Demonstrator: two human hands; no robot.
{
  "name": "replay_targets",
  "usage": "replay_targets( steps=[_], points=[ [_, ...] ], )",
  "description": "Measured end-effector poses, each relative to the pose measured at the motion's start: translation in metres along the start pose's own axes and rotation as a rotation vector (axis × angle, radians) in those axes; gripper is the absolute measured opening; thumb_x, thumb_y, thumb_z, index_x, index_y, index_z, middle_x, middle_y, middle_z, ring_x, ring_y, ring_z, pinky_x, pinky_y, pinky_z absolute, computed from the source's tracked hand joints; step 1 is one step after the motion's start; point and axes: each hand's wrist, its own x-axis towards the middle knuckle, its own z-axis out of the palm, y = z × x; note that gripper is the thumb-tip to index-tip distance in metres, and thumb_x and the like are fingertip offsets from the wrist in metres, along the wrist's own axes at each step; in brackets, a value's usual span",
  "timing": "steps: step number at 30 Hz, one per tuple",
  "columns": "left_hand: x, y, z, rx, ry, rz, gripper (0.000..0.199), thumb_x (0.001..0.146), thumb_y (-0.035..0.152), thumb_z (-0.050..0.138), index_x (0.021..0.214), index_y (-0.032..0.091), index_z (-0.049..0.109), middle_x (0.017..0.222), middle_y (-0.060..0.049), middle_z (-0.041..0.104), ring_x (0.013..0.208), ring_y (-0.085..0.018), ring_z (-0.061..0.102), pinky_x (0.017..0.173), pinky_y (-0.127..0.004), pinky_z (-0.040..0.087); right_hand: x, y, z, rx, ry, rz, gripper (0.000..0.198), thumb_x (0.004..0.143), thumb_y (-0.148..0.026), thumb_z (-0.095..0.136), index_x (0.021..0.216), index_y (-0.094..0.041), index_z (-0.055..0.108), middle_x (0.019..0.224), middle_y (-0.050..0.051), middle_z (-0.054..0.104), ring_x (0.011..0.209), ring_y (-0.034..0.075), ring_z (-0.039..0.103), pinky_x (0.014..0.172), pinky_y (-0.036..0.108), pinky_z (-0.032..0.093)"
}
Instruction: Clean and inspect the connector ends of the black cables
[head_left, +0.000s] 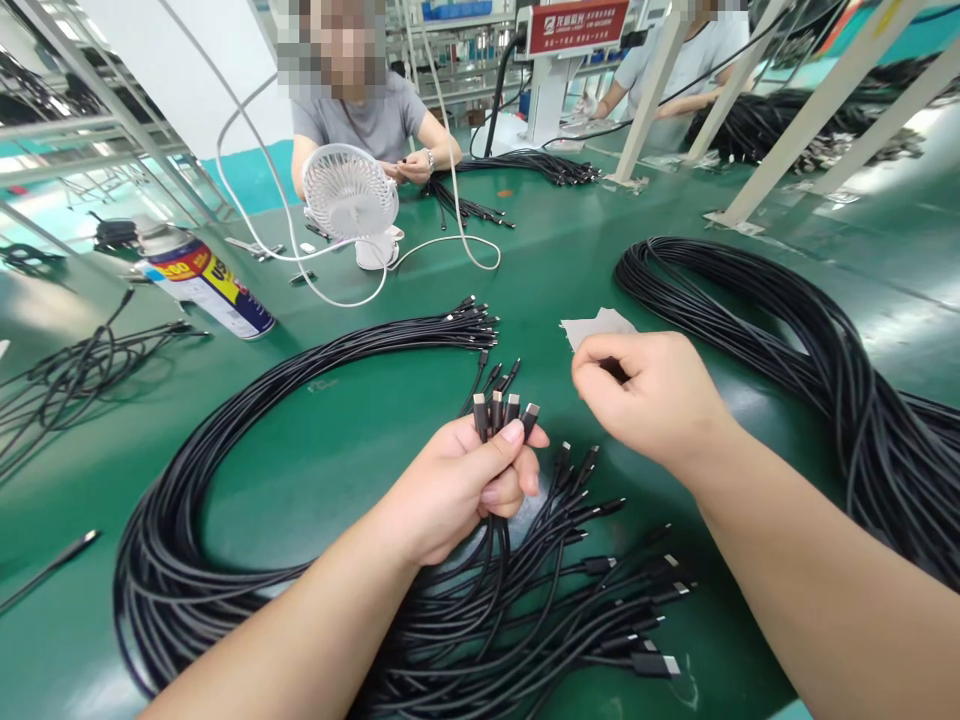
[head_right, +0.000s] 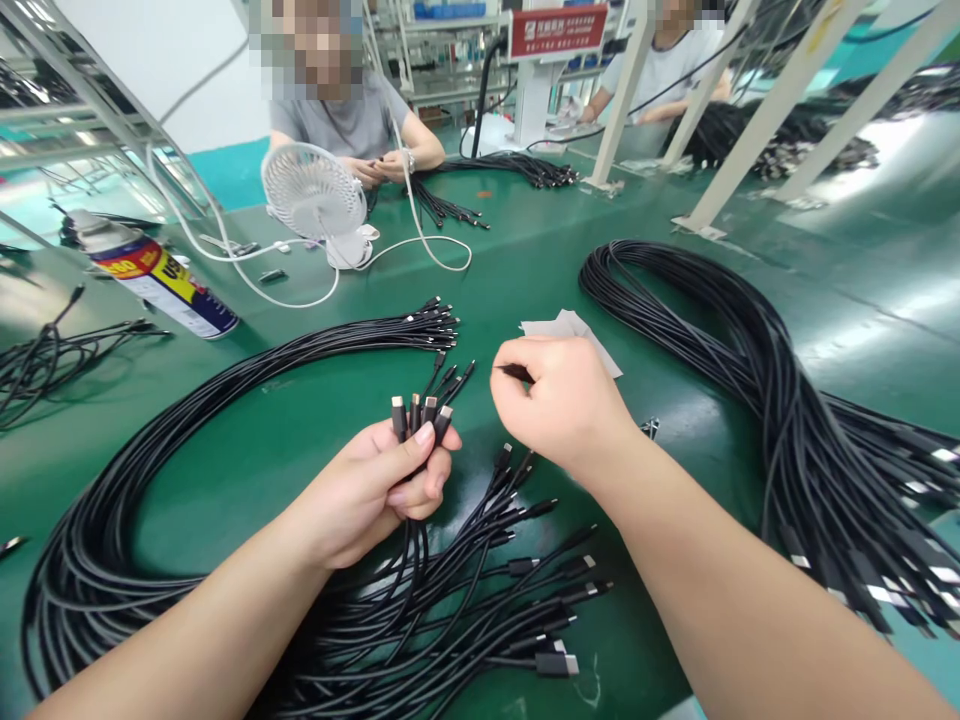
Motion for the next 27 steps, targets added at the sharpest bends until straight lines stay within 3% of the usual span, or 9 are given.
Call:
replay_targets(
  steps=[2,4,6,8,10,13,16,21,27],
  points=[
    [0.000,0.000,0.001,0.002,0.001,0.003,0.026,0.077,0.032,0.075,0.083,0.009,0.066,0.056,0.000,0.061,0.038,0.001,0.030,0.042,-0.017,0.023,0.000,0.001,0.001,-0.027,-0.028,0.120,0.025,0.078,-0.027,0.056,0.055,-0.020,0.050,0.046,-0.004,0.046,0.043,0.011,0.041,0.046,0.025,0.032],
    [0.001,0.000,0.002,0.010,0.018,0.008,0.029,0.076,0.034,0.077,0.084,0.009,0.065,0.058,0.000,0.063,0.038,0.001,0.032,0.041,-0.017,0.024,0.000,0.006,0.005,-0.042,-0.059,0.178,0.016,0.079,-0.034,0.060,0.072,-0.020,0.058,0.061,0.000,0.057,0.052,0.014,0.051,0.049,0.026,0.037],
    [0.001,0.000,0.002,0.039,0.055,0.021,0.031,0.074,0.035,0.078,0.083,0.009,0.064,0.060,0.000,0.065,0.037,0.000,0.037,0.040,-0.016,0.025,-0.001,0.011,0.009,-0.054,-0.047,0.136,0.021,0.080,-0.031,0.058,0.095,-0.017,0.057,0.088,0.009,0.065,0.072,0.020,0.061,0.059,0.031,0.045],
    [0.001,-0.001,0.002,0.074,0.091,0.042,0.033,0.072,0.035,0.079,0.082,0.010,0.061,0.062,0.000,0.067,0.037,-0.002,0.044,0.038,-0.016,0.026,-0.003,0.012,0.010,-0.064,-0.030,0.045,0.023,0.085,-0.029,0.051,0.104,-0.015,0.052,0.103,0.015,0.062,0.086,0.023,0.061,0.068,0.034,0.047],
    [0.001,-0.002,0.002,0.090,0.108,0.070,0.033,0.072,0.034,0.079,0.080,0.013,0.057,0.063,0.000,0.068,0.038,-0.005,0.051,0.036,-0.015,0.028,-0.006,0.008,0.009,-0.050,-0.072,-0.047,0.012,0.092,-0.026,0.042,0.095,-0.017,0.050,0.093,0.012,0.061,0.081,0.021,0.060,0.067,0.032,0.047],
    [0.003,-0.003,0.002,0.084,0.100,0.114,0.031,0.073,0.031,0.078,0.079,0.015,0.053,0.063,0.001,0.069,0.040,-0.008,0.057,0.035,-0.015,0.033,-0.011,-0.007,0.003,-0.012,-0.117,-0.147,0.016,0.094,-0.020,0.040,0.081,-0.020,0.048,0.071,0.002,0.057,0.063,0.015,0.055,0.058,0.026,0.043],
    [0.004,-0.004,0.001,0.087,0.088,0.144,0.028,0.074,0.029,0.077,0.078,0.015,0.053,0.064,0.000,0.070,0.043,-0.009,0.061,0.036,-0.015,0.039,-0.017,-0.021,0.000,-0.059,-0.084,-0.207,0.013,0.093,-0.015,0.044,0.089,-0.017,0.056,0.074,0.001,0.064,0.064,0.014,0.059,0.057,0.025,0.042],
    [0.005,-0.005,-0.001,0.104,0.078,0.159,0.024,0.076,0.027,0.075,0.073,0.014,0.056,0.066,0.000,0.069,0.044,-0.009,0.062,0.036,-0.015,0.044,-0.021,-0.028,0.001,-0.197,0.003,-0.474,0.023,0.093,-0.015,0.044,0.086,-0.015,0.066,0.077,0.004,0.071,0.068,0.017,0.065,0.058,0.027,0.044],
    [0.004,-0.006,-0.001,0.131,0.122,0.145,0.021,0.078,0.025,0.073,0.075,0.015,0.055,0.067,0.000,0.069,0.047,-0.011,0.065,0.039,-0.017,0.049,-0.022,-0.027,0.002,-0.293,-0.014,-0.499,0.030,0.091,-0.011,0.042,0.098,-0.012,0.071,0.085,0.006,0.075,0.067,0.017,0.067,0.058,0.029,0.045]
  ],
)
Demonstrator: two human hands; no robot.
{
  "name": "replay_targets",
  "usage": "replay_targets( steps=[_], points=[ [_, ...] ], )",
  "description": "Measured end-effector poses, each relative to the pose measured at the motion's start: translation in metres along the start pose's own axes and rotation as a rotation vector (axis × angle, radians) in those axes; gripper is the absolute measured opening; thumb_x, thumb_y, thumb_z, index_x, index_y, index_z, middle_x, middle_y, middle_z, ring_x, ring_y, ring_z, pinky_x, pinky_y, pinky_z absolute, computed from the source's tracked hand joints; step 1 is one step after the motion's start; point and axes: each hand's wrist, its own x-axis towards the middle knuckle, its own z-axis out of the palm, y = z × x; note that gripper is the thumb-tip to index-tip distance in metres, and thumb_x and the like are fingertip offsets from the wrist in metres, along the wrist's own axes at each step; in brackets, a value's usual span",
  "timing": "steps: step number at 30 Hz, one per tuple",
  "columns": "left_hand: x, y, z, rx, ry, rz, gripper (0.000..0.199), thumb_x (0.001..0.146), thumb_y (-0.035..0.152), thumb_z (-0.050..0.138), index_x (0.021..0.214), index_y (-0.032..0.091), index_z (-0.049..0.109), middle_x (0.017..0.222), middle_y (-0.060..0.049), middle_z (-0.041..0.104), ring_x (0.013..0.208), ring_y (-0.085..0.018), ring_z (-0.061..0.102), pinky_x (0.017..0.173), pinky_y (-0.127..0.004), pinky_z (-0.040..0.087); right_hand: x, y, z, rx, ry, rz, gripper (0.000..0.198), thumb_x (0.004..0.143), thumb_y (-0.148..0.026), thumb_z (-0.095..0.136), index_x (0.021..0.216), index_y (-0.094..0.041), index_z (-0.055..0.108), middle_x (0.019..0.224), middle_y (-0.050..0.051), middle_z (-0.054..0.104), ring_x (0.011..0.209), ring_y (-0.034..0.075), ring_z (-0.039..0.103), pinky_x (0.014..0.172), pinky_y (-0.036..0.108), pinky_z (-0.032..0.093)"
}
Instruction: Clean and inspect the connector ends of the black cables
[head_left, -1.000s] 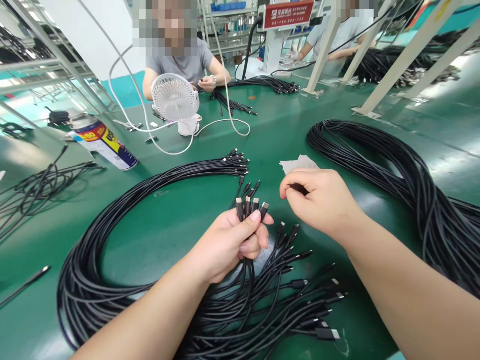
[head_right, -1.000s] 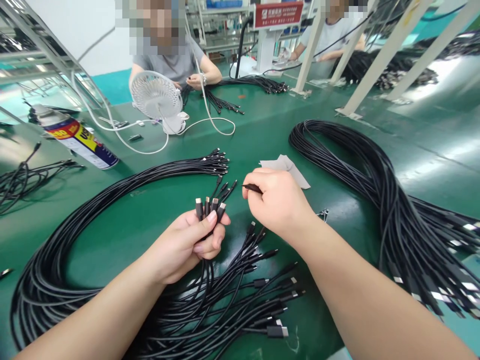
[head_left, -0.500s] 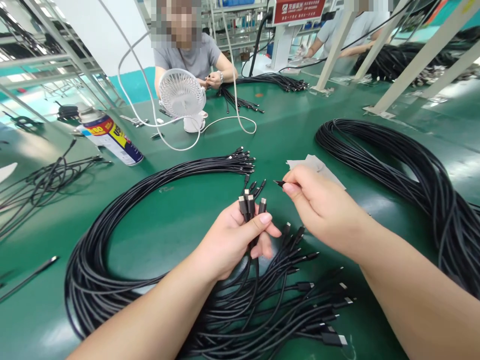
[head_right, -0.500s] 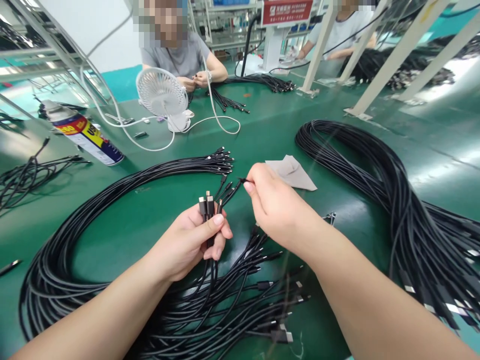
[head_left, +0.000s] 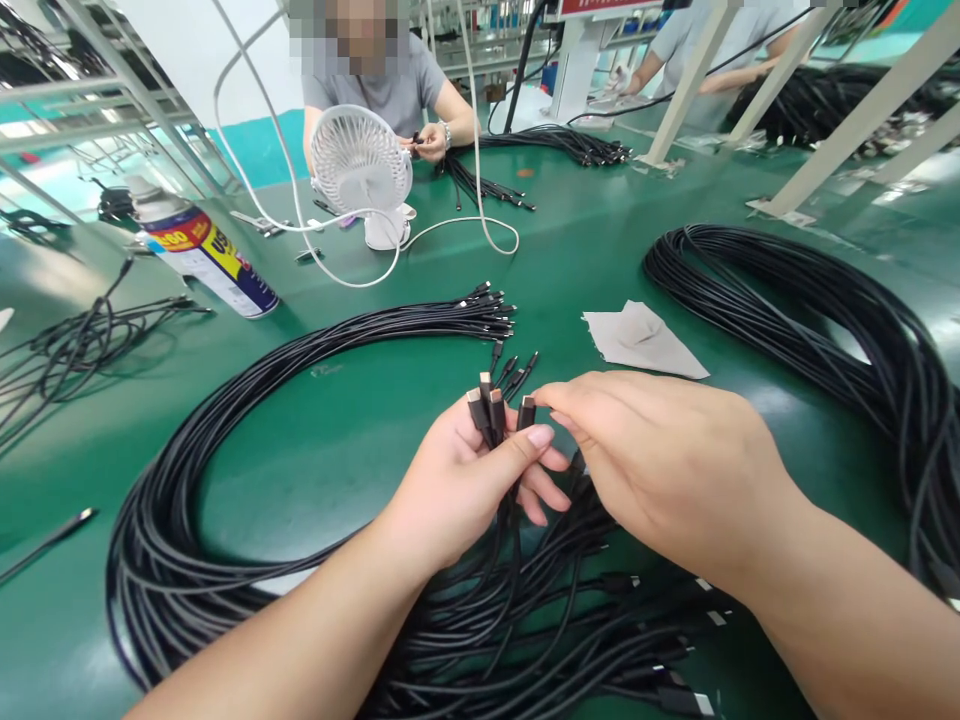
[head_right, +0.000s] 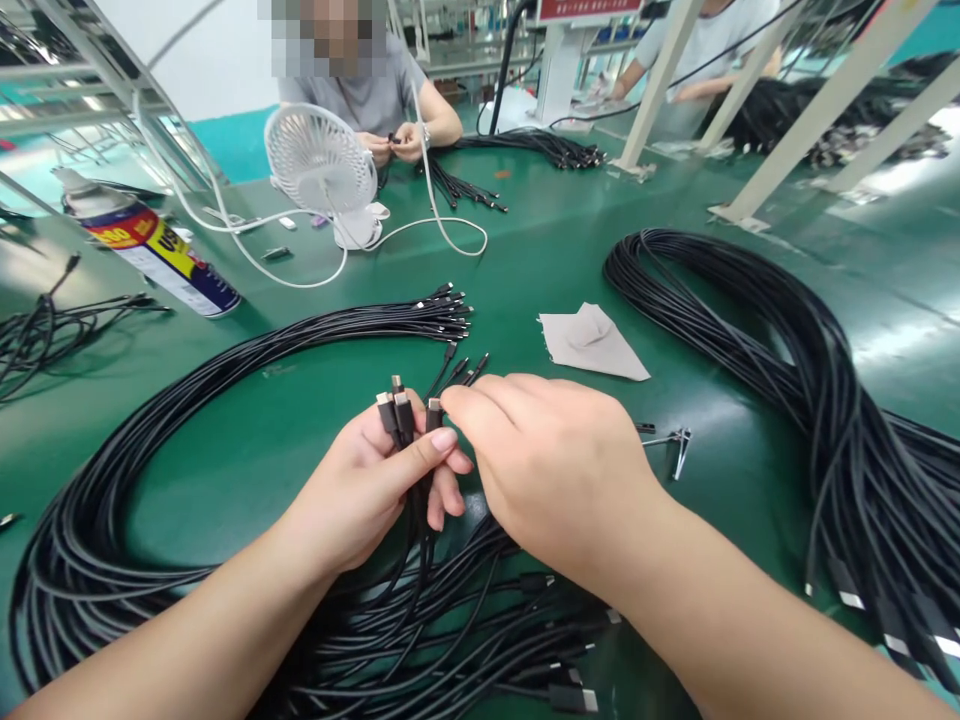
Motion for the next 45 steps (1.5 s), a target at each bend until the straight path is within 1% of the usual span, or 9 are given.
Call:
replay_targets(
  steps=[8,14,19,24,32,38,45],
  points=[
    [0.0008,0.0001,0.0007,0.123,0.053,0.045,0.022,0.078,0.025,0.071,0.078,0.016,0.052,0.067,0.000,0.069,0.049,-0.014,0.067,0.037,-0.018,0.047,-0.0009,0.0017,0.0042,-0.017,0.040,-0.010,0.026,0.090,-0.013,0.047,0.094,-0.013,0.073,0.082,0.005,0.075,0.064,0.016,0.066,0.055,0.029,0.044],
    [0.0001,0.0005,0.0025,0.192,0.111,0.064,0.022,0.078,0.024,0.071,0.080,0.017,0.051,0.065,0.001,0.067,0.046,-0.014,0.065,0.035,-0.019,0.046,-0.0014,0.0003,0.0034,-0.030,-0.005,0.023,0.027,0.090,-0.014,0.046,0.094,-0.014,0.073,0.083,0.005,0.075,0.066,0.016,0.066,0.056,0.029,0.043],
    [0.0004,0.0019,0.0041,0.225,0.131,0.070,0.022,0.077,0.024,0.072,0.079,0.016,0.052,0.065,0.000,0.068,0.044,-0.013,0.063,0.034,-0.020,0.046,-0.0022,-0.0002,0.0057,-0.036,0.005,0.020,0.026,0.091,-0.015,0.047,0.094,-0.014,0.073,0.084,0.005,0.076,0.069,0.017,0.067,0.058,0.029,0.044],
    [0.0008,0.0049,0.0077,0.251,0.168,0.045,0.020,0.077,0.021,0.070,0.076,0.016,0.051,0.060,0.001,0.066,0.039,-0.010,0.058,0.034,-0.019,0.044,-0.0027,-0.0003,0.0071,-0.023,0.002,0.020,0.025,0.090,-0.014,0.049,0.093,-0.013,0.074,0.085,0.006,0.075,0.067,0.017,0.067,0.056,0.030,0.043],
    [0.0013,0.0062,0.0073,0.273,0.177,0.021,0.018,0.079,0.018,0.067,0.074,0.016,0.050,0.053,0.002,0.063,0.036,-0.009,0.055,0.034,-0.018,0.043,-0.0030,0.0018,0.0049,-0.008,-0.007,0.020,0.026,0.089,-0.013,0.048,0.094,-0.015,0.073,0.084,0.005,0.076,0.068,0.017,0.067,0.056,0.029,0.043],
    [0.0005,0.0070,0.0076,0.308,0.170,0.013,0.018,0.080,0.020,0.067,0.073,0.016,0.052,0.047,0.003,0.060,0.036,-0.009,0.054,0.035,-0.018,0.042,-0.0035,0.0032,0.0026,-0.005,-0.049,0.020,0.027,0.089,-0.012,0.049,0.100,-0.015,0.073,0.089,0.004,0.076,0.072,0.017,0.068,0.059,0.028,0.045],
    [0.0012,0.0061,0.0058,0.321,0.170,0.025,0.021,0.078,0.025,0.071,0.072,0.016,0.053,0.050,0.002,0.062,0.038,-0.010,0.055,0.036,-0.019,0.043,-0.0045,0.0050,0.0024,0.009,-0.061,0.033,0.030,0.087,-0.011,0.050,0.106,-0.016,0.073,0.090,0.004,0.076,0.074,0.017,0.069,0.060,0.028,0.046]
  ],
)
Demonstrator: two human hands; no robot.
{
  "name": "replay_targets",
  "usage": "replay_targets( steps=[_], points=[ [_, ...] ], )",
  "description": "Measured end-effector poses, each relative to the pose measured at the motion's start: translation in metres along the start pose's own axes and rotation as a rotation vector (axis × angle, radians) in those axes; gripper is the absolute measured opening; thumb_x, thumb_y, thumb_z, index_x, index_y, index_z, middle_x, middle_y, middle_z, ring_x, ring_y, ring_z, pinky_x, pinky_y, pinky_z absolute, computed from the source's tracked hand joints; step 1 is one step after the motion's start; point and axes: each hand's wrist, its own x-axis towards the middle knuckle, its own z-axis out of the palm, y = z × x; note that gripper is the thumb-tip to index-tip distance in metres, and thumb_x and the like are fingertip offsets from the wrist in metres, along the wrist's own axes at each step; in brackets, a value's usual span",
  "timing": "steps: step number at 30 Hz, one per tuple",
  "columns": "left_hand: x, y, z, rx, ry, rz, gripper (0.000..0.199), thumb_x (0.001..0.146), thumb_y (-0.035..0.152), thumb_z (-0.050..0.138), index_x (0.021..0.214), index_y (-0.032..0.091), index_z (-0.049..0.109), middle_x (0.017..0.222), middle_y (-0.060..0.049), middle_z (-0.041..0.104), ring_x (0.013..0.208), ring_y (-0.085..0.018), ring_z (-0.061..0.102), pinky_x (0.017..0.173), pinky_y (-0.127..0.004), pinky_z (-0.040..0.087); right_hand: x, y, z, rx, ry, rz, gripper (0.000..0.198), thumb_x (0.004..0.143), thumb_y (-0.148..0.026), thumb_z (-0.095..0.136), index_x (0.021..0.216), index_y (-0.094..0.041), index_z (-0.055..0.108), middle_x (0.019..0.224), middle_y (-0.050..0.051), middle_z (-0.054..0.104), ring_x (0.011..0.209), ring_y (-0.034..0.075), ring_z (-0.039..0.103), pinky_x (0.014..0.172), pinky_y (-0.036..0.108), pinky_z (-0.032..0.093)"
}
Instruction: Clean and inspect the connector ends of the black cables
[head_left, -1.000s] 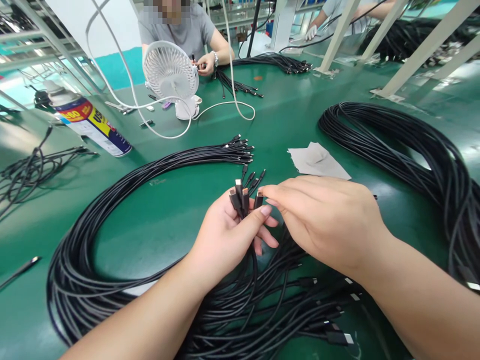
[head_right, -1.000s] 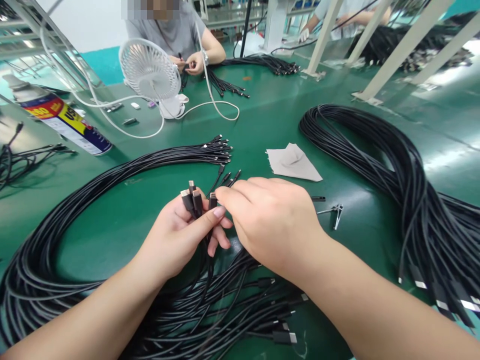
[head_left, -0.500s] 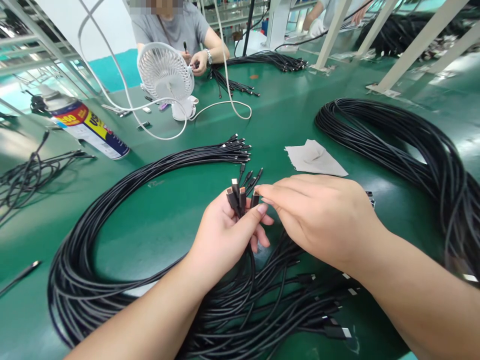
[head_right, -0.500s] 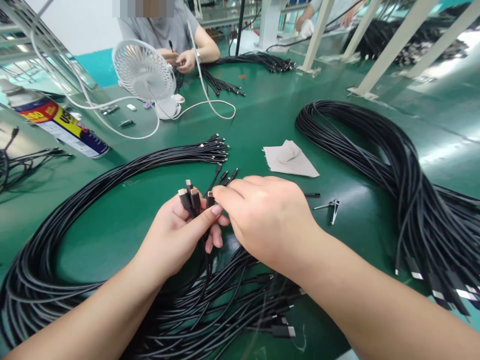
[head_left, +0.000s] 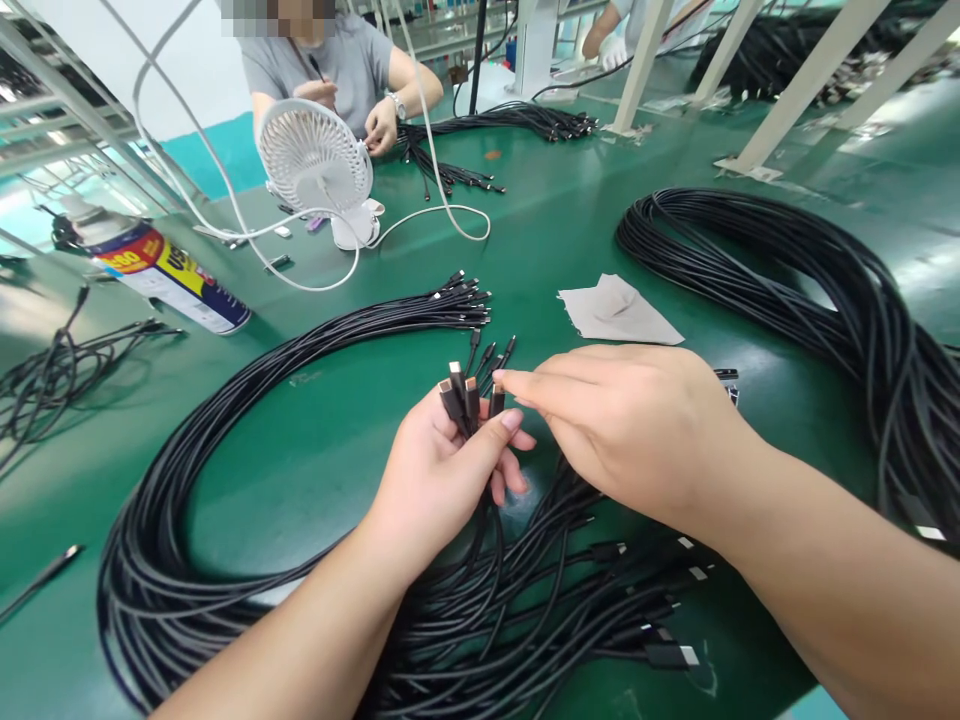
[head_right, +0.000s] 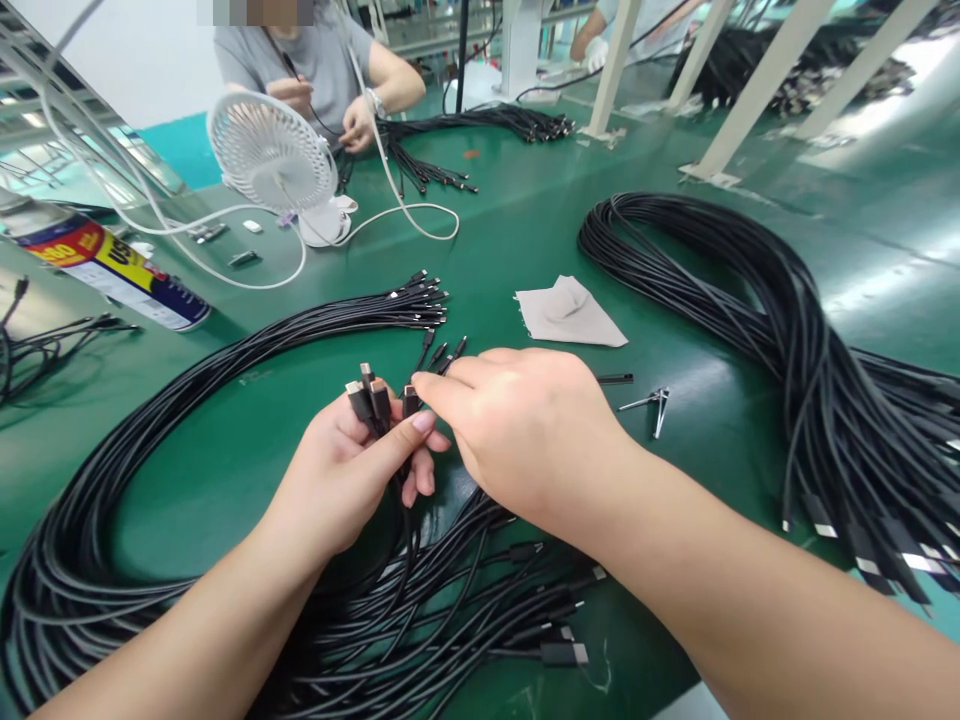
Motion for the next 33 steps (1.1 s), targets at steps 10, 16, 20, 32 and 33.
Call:
replay_targets(
  steps=[10,16,20,32,33],
  points=[
    [-0.0002,-0.0009,-0.0002,0.025,0.012,0.016,0.020,0.078,0.024,0.070,0.074,0.016,0.052,0.056,0.000,0.066,0.039,-0.010,0.057,0.035,-0.020,0.044,0.0007,-0.0005,-0.0039,0.007,-0.042,0.020,0.035,0.087,-0.008,0.048,0.110,-0.016,0.073,0.089,0.003,0.076,0.073,0.018,0.068,0.061,0.030,0.048],
    [0.0006,-0.0036,0.0004,0.026,0.025,0.022,0.019,0.078,0.024,0.070,0.075,0.015,0.053,0.062,-0.001,0.068,0.039,-0.010,0.057,0.034,-0.019,0.043,0.0003,-0.0006,-0.0038,-0.018,-0.032,0.020,0.035,0.085,-0.007,0.050,0.109,-0.017,0.073,0.083,0.002,0.075,0.069,0.019,0.066,0.056,0.030,0.043],
    [0.0006,-0.0043,-0.0001,0.015,0.026,0.023,0.018,0.079,0.023,0.069,0.077,0.015,0.054,0.065,-0.002,0.069,0.041,-0.010,0.059,0.034,-0.019,0.044,0.0005,-0.0005,-0.0043,-0.034,-0.038,0.036,0.038,0.085,-0.007,0.048,0.110,-0.020,0.073,0.083,0.001,0.074,0.068,0.017,0.064,0.055,0.029,0.039],
    [0.0004,-0.0007,0.0011,0.015,0.023,0.001,0.013,0.082,0.021,0.065,0.081,0.014,0.054,0.063,-0.001,0.068,0.041,-0.010,0.059,0.035,-0.018,0.044,0.0014,-0.0014,-0.0036,-0.018,-0.046,0.047,0.031,0.087,-0.012,0.046,0.099,-0.019,0.074,0.077,0.001,0.072,0.063,0.016,0.062,0.053,0.028,0.035],
    [0.0004,-0.0010,0.0010,0.016,0.022,0.003,0.013,0.083,0.021,0.065,0.081,0.014,0.053,0.063,-0.001,0.068,0.041,-0.010,0.059,0.035,-0.018,0.044,0.0015,-0.0014,-0.0035,-0.018,-0.049,0.048,0.031,0.087,-0.012,0.046,0.099,-0.019,0.074,0.077,0.001,0.072,0.063,0.016,0.062,0.053,0.028,0.035]
  ],
)
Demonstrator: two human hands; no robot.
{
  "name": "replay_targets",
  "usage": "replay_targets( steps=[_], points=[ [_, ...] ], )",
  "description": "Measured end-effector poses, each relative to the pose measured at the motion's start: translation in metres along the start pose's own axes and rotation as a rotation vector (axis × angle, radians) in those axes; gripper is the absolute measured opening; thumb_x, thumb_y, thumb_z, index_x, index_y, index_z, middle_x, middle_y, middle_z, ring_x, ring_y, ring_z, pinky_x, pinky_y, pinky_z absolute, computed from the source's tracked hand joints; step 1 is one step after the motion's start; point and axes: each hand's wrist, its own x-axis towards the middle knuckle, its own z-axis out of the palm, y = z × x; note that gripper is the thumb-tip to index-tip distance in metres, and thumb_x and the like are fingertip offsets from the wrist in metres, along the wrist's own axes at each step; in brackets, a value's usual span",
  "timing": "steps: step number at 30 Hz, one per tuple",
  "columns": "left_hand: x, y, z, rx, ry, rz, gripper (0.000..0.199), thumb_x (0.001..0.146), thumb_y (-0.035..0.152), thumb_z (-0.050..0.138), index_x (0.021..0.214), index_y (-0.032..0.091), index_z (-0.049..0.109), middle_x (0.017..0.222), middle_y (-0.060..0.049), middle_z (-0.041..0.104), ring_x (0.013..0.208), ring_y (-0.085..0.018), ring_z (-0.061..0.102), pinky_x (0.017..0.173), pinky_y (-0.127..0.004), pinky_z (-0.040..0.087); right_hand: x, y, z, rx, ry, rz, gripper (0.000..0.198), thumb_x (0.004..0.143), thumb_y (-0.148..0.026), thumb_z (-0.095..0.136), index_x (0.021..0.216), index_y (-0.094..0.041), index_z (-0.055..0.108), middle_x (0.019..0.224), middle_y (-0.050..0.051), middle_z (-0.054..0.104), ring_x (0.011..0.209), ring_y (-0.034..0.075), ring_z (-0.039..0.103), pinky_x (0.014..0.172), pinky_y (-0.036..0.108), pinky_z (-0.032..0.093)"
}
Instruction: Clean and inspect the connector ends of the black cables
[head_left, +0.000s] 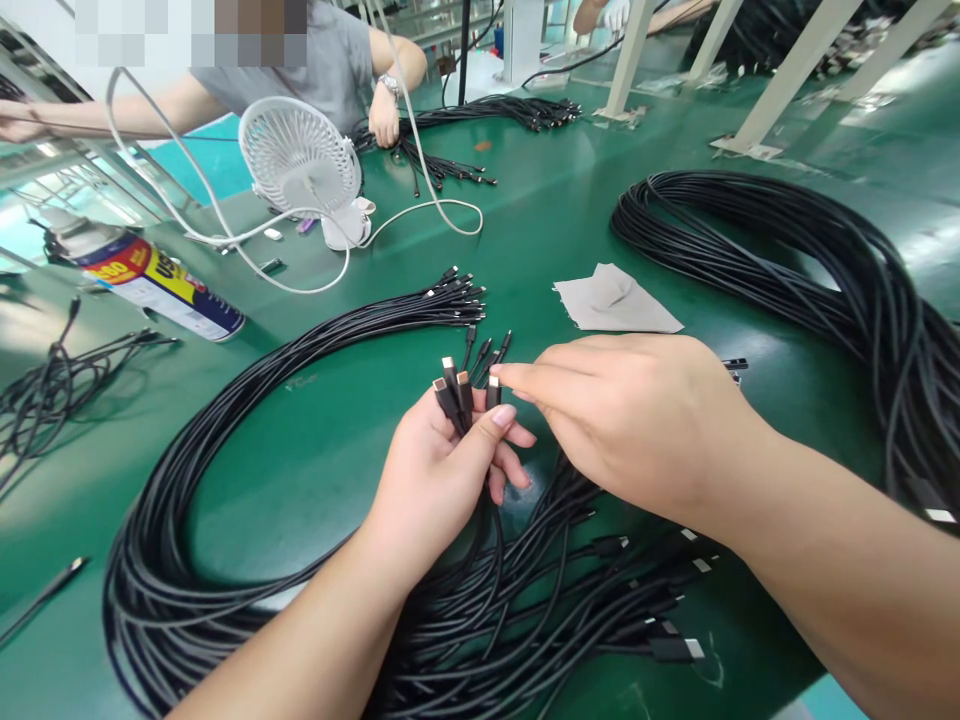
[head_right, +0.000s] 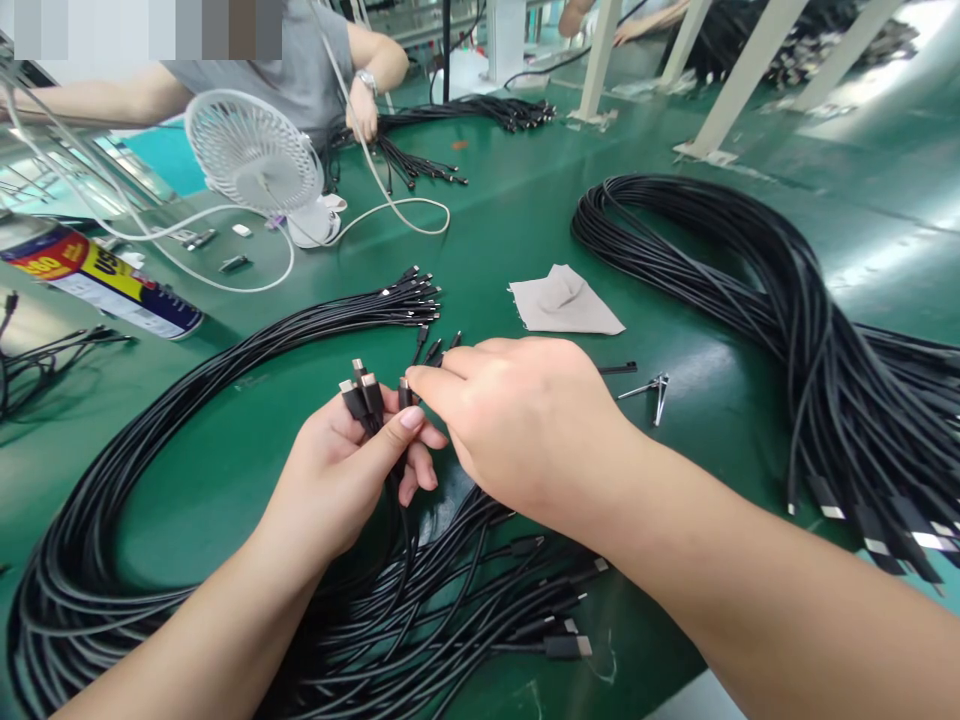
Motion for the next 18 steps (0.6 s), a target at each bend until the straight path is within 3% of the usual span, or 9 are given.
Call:
replay_targets(
  steps=[10,18],
  points=[
    [0.0003,-0.0015,0.0000,0.014,-0.019,0.010,0.013,0.083,0.020,0.063,0.081,0.014,0.052,0.055,0.001,0.064,0.038,-0.010,0.056,0.035,-0.018,0.043,-0.0003,0.0005,0.0005,-0.004,0.006,-0.002,0.032,0.089,-0.012,0.045,0.102,-0.019,0.073,0.082,0.001,0.073,0.065,0.016,0.065,0.053,0.028,0.037],
    [0.0019,-0.0037,-0.0004,-0.011,-0.010,0.016,0.013,0.082,0.021,0.064,0.080,0.013,0.053,0.065,-0.002,0.068,0.041,-0.010,0.060,0.033,-0.017,0.044,-0.0002,0.0001,0.0014,0.016,0.002,0.001,0.030,0.090,-0.014,0.045,0.099,-0.019,0.073,0.080,0.002,0.073,0.065,0.016,0.064,0.054,0.029,0.037]
  ],
)
